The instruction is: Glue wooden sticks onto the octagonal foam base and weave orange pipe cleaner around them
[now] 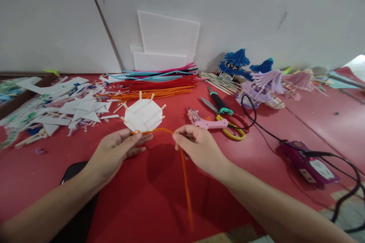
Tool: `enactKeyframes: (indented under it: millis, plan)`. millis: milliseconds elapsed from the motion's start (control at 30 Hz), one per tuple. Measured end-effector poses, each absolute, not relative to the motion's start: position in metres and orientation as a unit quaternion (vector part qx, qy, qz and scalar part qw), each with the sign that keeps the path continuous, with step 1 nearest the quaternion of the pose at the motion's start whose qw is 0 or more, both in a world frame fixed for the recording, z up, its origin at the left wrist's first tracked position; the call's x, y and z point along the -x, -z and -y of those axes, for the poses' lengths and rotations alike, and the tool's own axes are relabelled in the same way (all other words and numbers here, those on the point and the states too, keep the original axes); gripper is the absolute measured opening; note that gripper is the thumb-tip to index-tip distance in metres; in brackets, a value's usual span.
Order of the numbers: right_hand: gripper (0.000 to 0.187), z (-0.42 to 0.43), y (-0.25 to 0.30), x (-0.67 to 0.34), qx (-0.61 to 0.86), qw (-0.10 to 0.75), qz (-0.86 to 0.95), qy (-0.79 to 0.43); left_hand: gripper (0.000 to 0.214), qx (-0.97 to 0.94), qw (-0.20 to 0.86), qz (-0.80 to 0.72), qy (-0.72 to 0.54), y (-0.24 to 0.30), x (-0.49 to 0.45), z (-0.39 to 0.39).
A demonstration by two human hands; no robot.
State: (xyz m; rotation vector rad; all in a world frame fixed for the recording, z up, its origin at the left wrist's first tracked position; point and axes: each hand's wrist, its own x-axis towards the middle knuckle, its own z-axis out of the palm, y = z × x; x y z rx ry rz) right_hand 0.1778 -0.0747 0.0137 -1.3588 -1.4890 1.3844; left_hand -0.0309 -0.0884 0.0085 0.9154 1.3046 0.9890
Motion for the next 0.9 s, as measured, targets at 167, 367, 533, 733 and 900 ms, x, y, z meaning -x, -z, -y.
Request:
enactKeyframes:
  millis: [167, 367, 533, 733, 900]
  plan:
    - [0.028, 0.086, -0.014, -0.175, 0.444, 0.407, 0.520, -0.605, 0.023, -0.540, 0.467, -0.576, -0.398, -0.006, 0.031, 0.093]
    - [0.017, 0.104, -0.020, -0.172, 0.430, 0.367, 0.691, -0.450, 0.014, -0.631, 0.355, -0.575, -0.380, -0.010, 0.029, 0.096]
    - [0.016, 0.107, -0.020, -0.169, 0.410, 0.330, 0.778, -0.343, 0.012, -0.578, 0.432, -0.562, -0.404, -0.011, 0.028, 0.095]
    - [0.019, 0.098, -0.008, -0.165, 0.443, 0.290, 0.729, -0.433, 0.016, -0.531, 0.557, -0.505, -0.391, -0.007, 0.029, 0.094]
    - [0.013, 0.096, -0.002, -0.162, 0.448, 0.326, 0.660, -0.507, 0.011, -0.597, 0.458, -0.510, -0.416, -0.012, 0.028, 0.097]
